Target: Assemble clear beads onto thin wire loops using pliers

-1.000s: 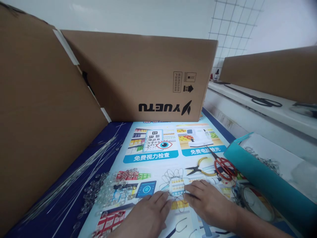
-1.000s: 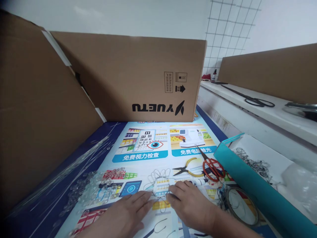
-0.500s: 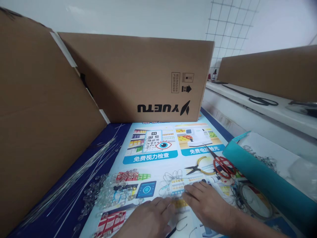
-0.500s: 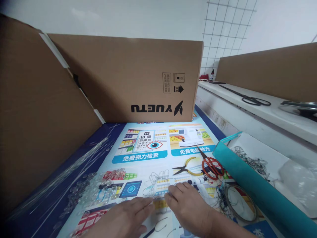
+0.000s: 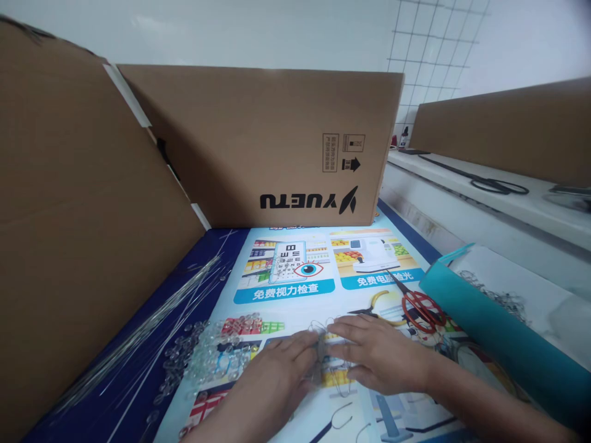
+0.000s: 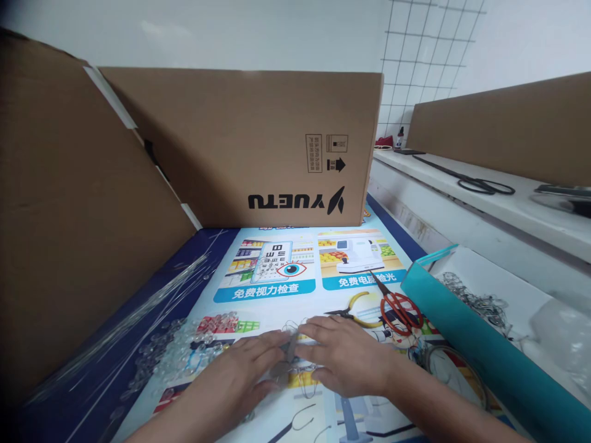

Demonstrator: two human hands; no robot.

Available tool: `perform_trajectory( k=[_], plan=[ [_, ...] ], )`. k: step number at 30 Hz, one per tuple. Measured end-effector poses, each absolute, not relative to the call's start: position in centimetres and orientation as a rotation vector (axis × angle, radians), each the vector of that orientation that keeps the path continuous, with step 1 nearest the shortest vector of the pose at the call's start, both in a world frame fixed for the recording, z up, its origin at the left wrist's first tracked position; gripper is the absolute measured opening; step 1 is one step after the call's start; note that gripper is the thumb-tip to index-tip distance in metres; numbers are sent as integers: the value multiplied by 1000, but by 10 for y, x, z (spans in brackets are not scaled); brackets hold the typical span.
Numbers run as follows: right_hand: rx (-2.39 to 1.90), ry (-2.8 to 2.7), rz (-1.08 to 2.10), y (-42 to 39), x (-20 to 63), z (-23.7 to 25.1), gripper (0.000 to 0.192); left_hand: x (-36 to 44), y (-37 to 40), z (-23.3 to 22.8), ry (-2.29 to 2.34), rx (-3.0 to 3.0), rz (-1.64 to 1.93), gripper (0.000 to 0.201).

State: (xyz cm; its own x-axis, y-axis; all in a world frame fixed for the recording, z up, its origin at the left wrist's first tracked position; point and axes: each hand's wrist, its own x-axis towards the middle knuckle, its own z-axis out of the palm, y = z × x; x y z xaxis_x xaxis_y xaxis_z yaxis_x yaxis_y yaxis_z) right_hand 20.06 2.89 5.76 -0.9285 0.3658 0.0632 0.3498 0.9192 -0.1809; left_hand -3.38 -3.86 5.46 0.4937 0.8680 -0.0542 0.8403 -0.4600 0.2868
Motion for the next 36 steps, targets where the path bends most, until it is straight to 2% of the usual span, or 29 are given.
perform_trajectory(
  k=[9,16,27,36],
  plan=[
    [-639,-2964,161,23,196,29,33,-30,-40,48,1454,2468,-47,45],
    [-849,-2868,29,6,182,15,36,-23,-41,45,1560,2516,-99,39],
    [-858,-2859,159,10,183,19,38,-21,-38,45,1635,2564,-103,37],
    [-877,-2886,17,2,180,13,38,-12,-47,31,1696,2612,-219,39]
  ],
)
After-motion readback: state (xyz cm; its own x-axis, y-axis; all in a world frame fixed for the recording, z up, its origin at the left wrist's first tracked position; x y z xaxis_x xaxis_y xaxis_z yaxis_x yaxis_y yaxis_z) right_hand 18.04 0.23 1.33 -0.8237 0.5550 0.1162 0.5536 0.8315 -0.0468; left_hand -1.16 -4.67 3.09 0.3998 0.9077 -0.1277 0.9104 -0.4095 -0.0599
